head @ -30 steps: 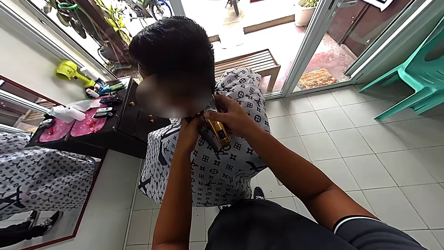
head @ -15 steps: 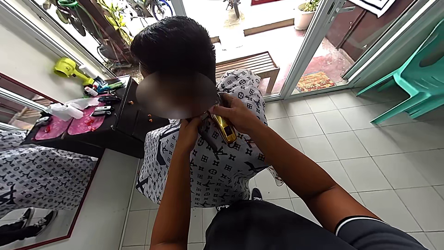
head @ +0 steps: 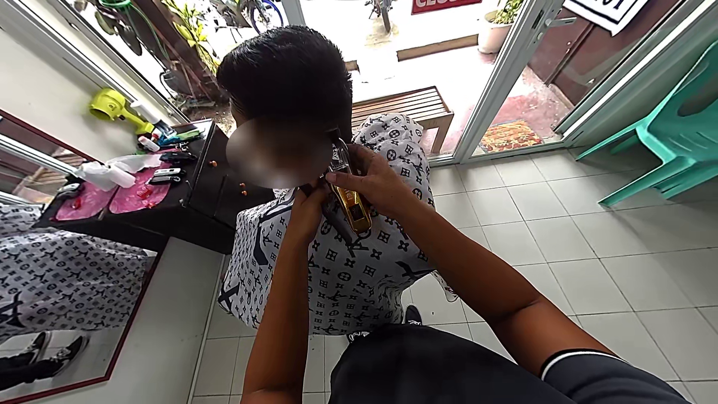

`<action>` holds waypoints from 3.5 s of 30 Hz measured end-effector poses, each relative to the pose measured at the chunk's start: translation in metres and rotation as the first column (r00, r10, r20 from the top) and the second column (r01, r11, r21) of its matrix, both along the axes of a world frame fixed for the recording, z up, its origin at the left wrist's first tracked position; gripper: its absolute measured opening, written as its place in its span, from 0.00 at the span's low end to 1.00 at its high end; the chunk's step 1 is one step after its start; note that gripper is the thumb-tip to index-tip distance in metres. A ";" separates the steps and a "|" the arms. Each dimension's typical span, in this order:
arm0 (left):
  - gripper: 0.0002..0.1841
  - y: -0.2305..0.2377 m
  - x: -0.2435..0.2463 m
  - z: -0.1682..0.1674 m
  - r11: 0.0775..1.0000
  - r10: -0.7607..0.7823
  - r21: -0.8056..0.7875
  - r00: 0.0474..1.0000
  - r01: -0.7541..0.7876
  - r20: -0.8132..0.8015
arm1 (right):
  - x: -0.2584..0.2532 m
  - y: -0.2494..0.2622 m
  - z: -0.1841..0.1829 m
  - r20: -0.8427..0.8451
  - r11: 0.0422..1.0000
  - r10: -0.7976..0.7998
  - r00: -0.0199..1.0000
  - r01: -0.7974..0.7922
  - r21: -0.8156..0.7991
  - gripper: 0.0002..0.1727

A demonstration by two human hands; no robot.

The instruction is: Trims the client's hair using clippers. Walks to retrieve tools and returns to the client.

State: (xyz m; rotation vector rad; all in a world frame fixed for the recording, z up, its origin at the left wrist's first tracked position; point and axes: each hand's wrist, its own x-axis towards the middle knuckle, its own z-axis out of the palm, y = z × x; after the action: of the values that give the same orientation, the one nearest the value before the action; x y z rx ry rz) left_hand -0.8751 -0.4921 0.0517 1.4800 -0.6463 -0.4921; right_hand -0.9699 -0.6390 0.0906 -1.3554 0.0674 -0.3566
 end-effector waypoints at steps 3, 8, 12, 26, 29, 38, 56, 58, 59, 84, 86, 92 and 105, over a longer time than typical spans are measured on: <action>0.12 0.001 -0.001 0.004 1.000 0.017 0.015 1.000 -0.017 -0.004 | 0.000 0.004 0.000 -0.066 0.997 0.033 0.997 -0.028 0.077 0.31; 0.13 0.003 -0.002 0.002 1.000 0.003 0.001 1.000 -0.003 0.004 | 0.001 0.011 0.004 -0.019 0.999 -0.013 1.000 0.013 0.030 0.34; 0.12 0.005 0.002 -0.001 1.000 -0.001 -0.001 1.000 0.001 -0.008 | 0.000 0.018 0.007 -0.062 0.989 0.016 0.998 -0.007 0.147 0.31; 0.13 0.007 -0.003 0.006 1.000 0.011 0.019 0.999 -0.010 -0.048 | 0.001 0.031 0.013 -0.050 0.981 -0.015 0.999 0.024 0.194 0.31; 0.12 0.010 -0.005 0.006 0.998 0.025 0.060 1.000 -0.025 -0.004 | 0.001 0.029 0.016 -0.026 0.978 -0.015 1.000 0.020 0.207 0.32; 0.16 0.057 0.030 0.105 0.929 0.094 -0.348 0.989 -0.129 -0.116 | -0.055 0.017 -0.038 -0.098 0.879 0.086 0.991 -0.029 0.476 0.26; 0.17 0.022 0.019 0.036 0.959 0.098 0.130 0.724 -0.252 0.683 | -0.017 0.007 -0.017 -0.067 0.918 0.131 0.989 -0.095 0.385 0.28; 0.17 0.026 0.018 0.033 0.958 0.120 0.113 0.728 -0.263 0.675 | -0.014 0.010 -0.016 -0.085 0.912 0.133 0.987 -0.088 0.400 0.27; 0.17 0.028 0.018 0.032 0.960 0.128 0.099 0.729 -0.260 0.672 | -0.013 0.011 -0.018 -0.088 0.908 0.137 0.987 -0.090 0.408 0.27; 0.26 0.337 -0.459 -0.277 0.202 0.912 0.979 0.372 -0.040 -0.173 | -0.167 0.141 -0.142 -0.276 0.408 0.912 0.304 -0.751 0.519 0.36; 0.29 0.334 -0.543 -0.278 0.266 0.946 0.955 0.155 0.128 -0.285 | -0.175 0.156 -0.152 -0.268 0.341 0.938 0.220 -0.720 0.604 0.27; 0.30 0.343 -0.676 -0.300 0.387 0.917 0.920 -0.083 -0.065 -0.391 | -0.200 0.228 -0.165 -0.110 0.199 0.980 0.167 -0.862 0.467 0.22; 0.24 0.488 -0.832 -0.300 0.113 0.889 0.847 -0.327 -0.520 -0.319 | -0.280 0.519 -0.197 -0.310 0.426 0.904 0.294 -0.669 0.609 0.26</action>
State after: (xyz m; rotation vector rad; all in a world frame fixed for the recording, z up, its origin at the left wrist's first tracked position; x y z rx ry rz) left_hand -1.7071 -0.0042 -0.2484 1.3275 1.5205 -0.1833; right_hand -1.2494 -0.1197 -0.1061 -0.8931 -0.0355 0.9897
